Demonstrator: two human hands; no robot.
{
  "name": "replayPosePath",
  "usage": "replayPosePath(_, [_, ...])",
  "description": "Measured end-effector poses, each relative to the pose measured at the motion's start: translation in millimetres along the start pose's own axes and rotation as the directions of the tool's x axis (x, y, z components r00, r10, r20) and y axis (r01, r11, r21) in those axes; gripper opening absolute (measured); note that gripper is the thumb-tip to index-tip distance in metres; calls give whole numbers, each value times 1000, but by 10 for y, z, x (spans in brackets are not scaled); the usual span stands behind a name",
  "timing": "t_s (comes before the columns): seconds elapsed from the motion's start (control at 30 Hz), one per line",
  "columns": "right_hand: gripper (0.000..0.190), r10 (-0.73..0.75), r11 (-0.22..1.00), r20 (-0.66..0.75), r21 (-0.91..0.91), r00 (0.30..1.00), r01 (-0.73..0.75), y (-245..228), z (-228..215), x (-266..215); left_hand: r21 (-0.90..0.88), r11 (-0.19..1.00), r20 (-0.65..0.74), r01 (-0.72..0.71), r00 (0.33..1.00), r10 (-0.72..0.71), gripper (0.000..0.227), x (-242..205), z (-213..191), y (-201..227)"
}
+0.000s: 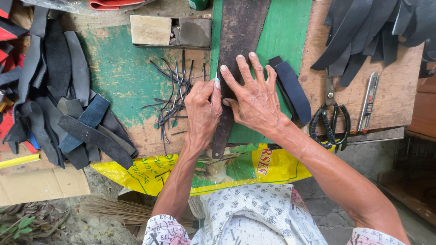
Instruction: The person uses a utility knife to cut black rubber strips on a green cutting board. They repeatedly position the strips, cut them into smaller pieces, and set the cut pieces aside on the table.
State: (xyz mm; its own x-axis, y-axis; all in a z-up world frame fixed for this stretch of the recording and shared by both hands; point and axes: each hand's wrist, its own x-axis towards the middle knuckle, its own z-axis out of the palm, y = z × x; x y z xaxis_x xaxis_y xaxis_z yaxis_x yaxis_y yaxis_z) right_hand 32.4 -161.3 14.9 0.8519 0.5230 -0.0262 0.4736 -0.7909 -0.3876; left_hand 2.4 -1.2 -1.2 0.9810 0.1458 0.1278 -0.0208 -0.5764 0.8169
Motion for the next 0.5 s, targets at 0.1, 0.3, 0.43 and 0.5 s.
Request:
replayPosePath(0.1, [81, 1, 1000, 14, -10, 1000, -1, 2, 5, -6, 10, 1000, 42, -11, 999, 11, 6, -5, 23, -31])
replayPosePath(0.3, [82, -5, 999, 8, -39, 1000, 6, -12, 6, 12, 54, 998, 37, -31, 999, 29, 5, -42, 52, -71])
replayPosePath(0.43, [81, -3, 999, 25, -46, 1000, 4, -28, 4, 19, 32, 999, 30, -22, 999, 21, 6, -91, 60, -96])
replayPosePath(0.5, [81, 1, 999, 19, -45, 1000, 0, -26, -11, 38, 42, 997, 15, -64, 998, 63, 7, -72, 64, -107])
